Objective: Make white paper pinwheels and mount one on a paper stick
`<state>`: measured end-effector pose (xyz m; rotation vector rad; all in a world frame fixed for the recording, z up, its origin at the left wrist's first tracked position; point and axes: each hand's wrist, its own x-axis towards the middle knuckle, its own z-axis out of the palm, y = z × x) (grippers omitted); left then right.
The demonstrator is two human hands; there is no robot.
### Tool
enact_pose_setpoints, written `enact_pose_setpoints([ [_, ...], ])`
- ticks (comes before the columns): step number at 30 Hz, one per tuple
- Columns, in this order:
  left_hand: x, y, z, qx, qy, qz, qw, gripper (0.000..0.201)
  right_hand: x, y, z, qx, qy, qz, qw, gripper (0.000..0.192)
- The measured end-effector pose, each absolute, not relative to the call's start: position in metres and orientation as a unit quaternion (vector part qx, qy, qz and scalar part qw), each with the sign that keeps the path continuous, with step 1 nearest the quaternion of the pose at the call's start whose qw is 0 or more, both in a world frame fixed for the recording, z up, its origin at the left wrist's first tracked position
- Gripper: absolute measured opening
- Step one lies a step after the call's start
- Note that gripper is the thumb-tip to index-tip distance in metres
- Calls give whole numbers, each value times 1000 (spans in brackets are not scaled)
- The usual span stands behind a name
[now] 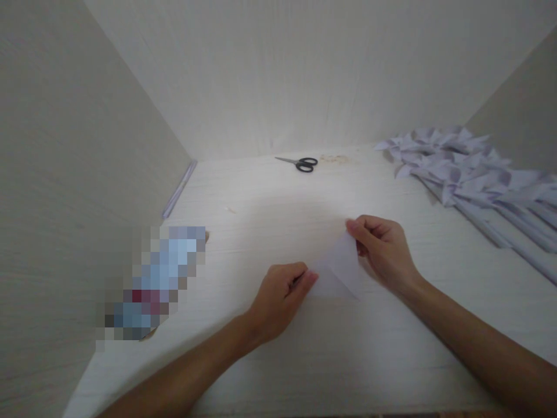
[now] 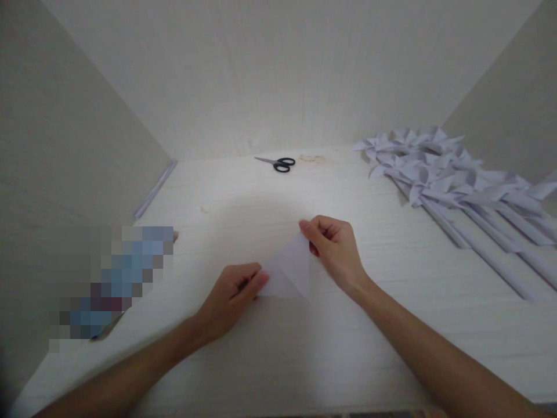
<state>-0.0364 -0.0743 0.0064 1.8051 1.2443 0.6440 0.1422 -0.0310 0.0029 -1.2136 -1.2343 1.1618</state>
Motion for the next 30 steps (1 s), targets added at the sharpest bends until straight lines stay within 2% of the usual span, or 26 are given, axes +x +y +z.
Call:
enact_pose_setpoints([
  [5,-33,-77,5,700,518,272,409,40,133,-38,4,-486,-474,572,461,24],
  [10,-33,-77,3,676,539,293,410,39,124,-48,6,-432,-415,659,454,33],
  [15,-33,-77,2,689,525,287,410,39,118,-54,5,-531,-440,606,397,22],
  [19,-33,-77,3,714,504,277,400,38,118,-53,4,-560,-438,584,392,22],
  [24,-34,-75,6,729,492,277,387,38,126,-42,5,-488,-407,620,460,15],
  [30,-35,-80,5,756,474,290,347,38,156,-16,20,-461,-369,548,592,12],
])
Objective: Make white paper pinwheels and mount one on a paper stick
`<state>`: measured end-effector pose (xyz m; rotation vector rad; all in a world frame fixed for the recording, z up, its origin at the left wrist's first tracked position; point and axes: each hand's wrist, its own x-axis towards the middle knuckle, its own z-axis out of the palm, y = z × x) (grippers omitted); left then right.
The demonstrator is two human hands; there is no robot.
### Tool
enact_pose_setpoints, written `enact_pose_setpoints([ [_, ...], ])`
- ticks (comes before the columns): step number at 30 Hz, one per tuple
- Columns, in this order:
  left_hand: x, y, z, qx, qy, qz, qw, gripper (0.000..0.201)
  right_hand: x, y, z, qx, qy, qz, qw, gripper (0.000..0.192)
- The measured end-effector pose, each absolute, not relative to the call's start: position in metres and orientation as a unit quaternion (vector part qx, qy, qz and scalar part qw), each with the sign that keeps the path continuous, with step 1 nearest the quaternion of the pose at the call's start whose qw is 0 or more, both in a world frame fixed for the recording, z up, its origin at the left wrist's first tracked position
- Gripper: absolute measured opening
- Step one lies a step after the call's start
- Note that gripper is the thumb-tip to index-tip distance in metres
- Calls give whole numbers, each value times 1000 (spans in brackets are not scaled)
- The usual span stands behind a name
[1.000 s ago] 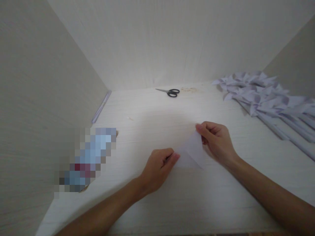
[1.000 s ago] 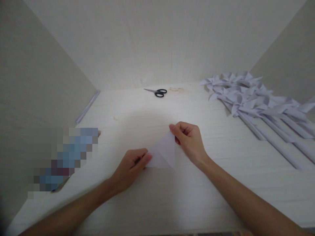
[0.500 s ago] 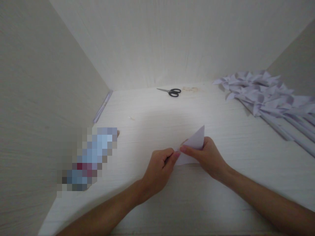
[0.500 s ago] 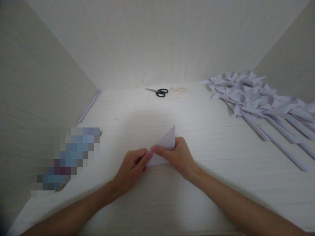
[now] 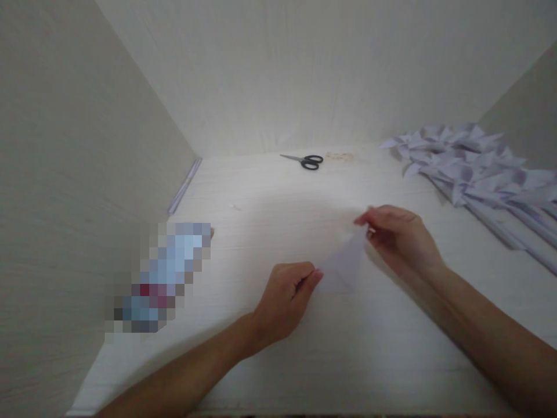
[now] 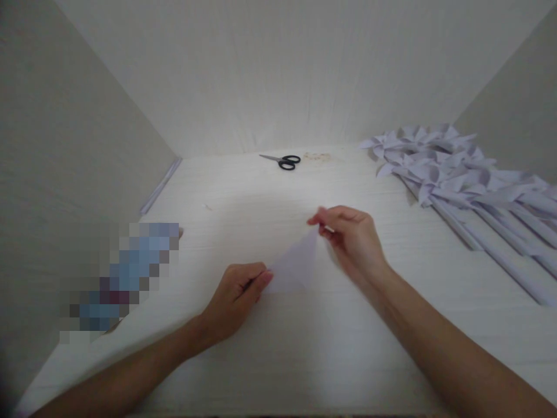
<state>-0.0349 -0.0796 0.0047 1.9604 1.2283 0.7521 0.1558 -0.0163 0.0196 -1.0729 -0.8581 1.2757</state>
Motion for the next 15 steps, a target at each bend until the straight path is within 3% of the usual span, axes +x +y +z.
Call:
enact_pose_setpoints([
  [3,-38,-82,2,762,486,322,282,38,168,-14,24,-450,-369,456,673,14],
  [6,-41,-79,-2,770,490,348,214,31,161,-25,25,-440,-446,486,609,14],
  [9,-44,-75,-5,789,477,337,192,27,145,-38,22,-393,-517,531,544,29],
  [15,-41,-79,-4,747,454,355,331,36,141,-42,12,-359,-546,508,561,20],
])
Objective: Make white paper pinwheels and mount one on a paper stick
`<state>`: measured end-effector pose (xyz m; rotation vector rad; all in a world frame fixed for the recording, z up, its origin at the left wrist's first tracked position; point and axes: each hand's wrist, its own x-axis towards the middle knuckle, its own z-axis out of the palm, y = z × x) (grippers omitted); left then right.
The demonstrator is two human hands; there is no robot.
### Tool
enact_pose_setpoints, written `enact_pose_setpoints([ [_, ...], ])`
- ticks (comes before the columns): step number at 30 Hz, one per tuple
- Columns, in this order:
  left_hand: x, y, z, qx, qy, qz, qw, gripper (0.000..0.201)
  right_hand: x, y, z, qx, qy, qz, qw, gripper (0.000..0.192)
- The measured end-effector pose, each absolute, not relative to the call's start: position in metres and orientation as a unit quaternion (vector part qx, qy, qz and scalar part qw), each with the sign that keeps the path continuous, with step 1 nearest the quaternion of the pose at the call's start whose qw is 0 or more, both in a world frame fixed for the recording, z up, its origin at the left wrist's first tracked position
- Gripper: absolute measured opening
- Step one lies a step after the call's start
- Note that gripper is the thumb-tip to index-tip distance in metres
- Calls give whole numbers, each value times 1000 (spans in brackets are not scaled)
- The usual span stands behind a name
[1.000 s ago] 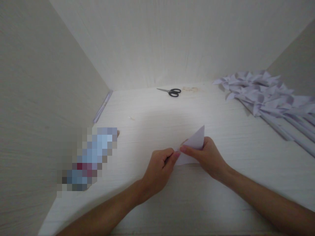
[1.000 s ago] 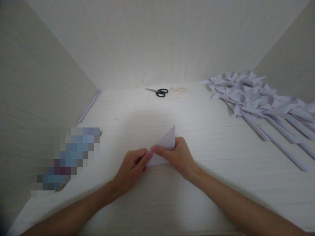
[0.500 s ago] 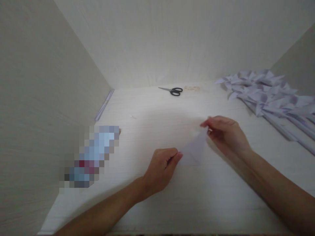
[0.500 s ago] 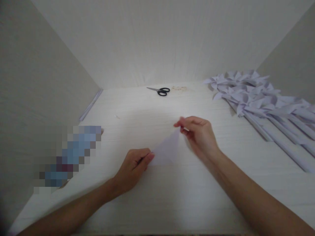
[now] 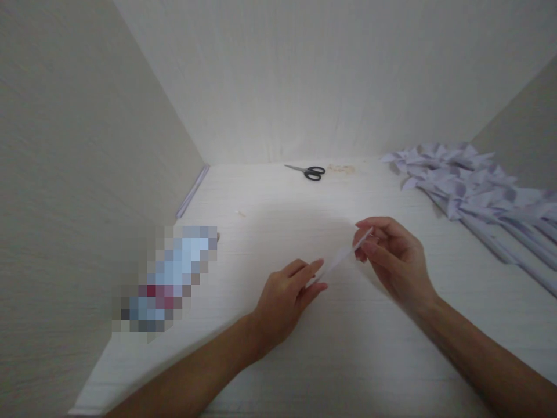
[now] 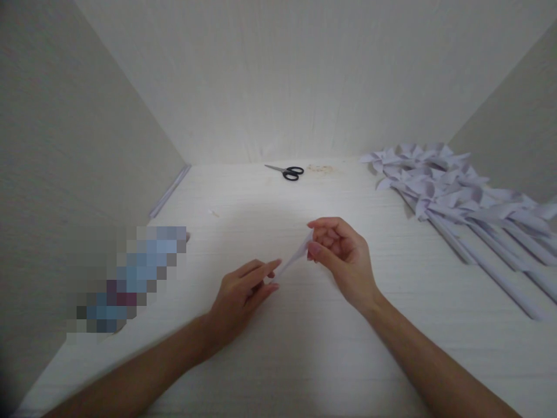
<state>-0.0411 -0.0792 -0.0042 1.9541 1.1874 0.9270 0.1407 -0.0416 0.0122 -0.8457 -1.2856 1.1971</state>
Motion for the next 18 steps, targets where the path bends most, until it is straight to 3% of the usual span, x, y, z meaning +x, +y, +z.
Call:
enact_pose_setpoints([
  [6,-35,-77,-1,464,419,417,660,55,140,-48,14,-284,-592,548,518,24],
  [11,-41,-65,-2,309,379,396,777,73,143,-33,28,-304,-650,538,442,28],
  [15,-45,-63,-2,236,322,402,824,45,143,35,35,-444,-750,351,342,10],
  [17,-46,-63,-1,203,310,411,833,36,139,79,32,-547,-768,181,279,11],
  [18,-46,-63,0,189,308,414,835,35,136,100,30,-565,-767,149,267,11],
])
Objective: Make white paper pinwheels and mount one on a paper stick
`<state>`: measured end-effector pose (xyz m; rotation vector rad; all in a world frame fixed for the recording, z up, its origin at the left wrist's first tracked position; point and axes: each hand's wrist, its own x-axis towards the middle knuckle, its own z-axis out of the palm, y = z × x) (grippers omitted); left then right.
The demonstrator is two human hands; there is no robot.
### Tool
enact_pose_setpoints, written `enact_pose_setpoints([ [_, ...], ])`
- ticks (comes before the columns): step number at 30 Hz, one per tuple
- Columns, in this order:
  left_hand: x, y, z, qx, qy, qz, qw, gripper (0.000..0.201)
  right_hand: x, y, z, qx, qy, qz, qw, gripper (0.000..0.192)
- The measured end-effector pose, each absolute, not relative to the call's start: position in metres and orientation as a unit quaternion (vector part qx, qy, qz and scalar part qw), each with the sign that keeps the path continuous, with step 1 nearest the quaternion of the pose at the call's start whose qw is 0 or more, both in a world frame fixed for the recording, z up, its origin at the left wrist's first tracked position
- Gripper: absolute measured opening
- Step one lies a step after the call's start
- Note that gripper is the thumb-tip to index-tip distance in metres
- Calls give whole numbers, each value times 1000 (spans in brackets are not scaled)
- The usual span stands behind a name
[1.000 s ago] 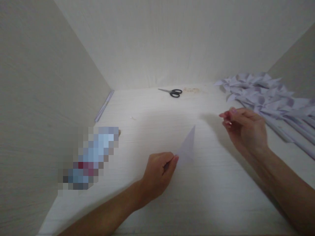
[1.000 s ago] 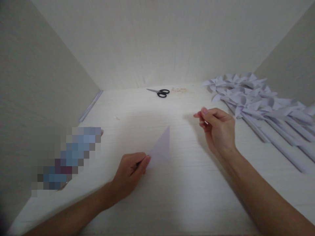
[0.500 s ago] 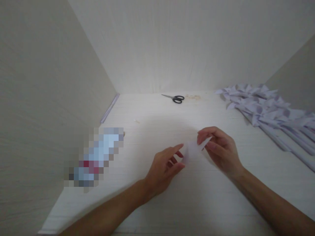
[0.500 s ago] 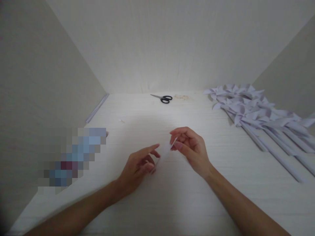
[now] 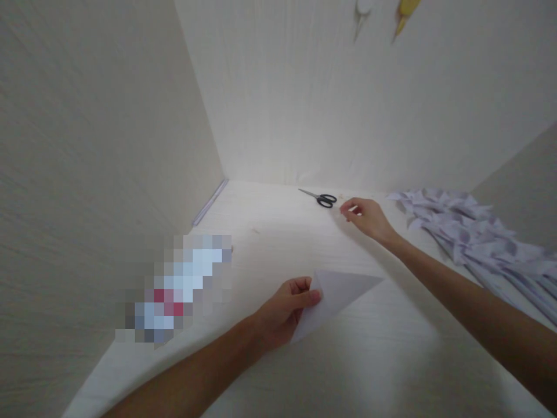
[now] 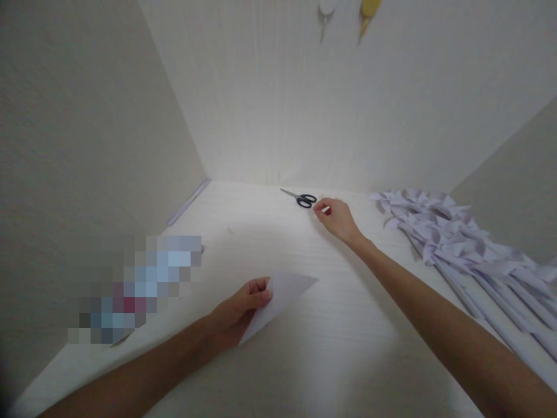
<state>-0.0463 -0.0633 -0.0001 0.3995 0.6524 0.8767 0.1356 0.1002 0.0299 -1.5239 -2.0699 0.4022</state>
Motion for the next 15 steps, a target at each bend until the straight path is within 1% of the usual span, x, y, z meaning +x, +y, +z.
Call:
enact_pose_setpoints([
  [3,-50,-61,2,144,319,418,838,28,124,149,20,-591,-760,102,249,11],
  [7,-59,-54,3,97,343,410,840,14,112,179,7,-623,-748,78,215,12],
  [13,-67,-46,4,147,314,455,820,11,108,188,0,-632,-754,82,158,17],
  [15,-68,-45,4,184,294,464,815,14,106,189,0,-631,-757,89,146,20],
])
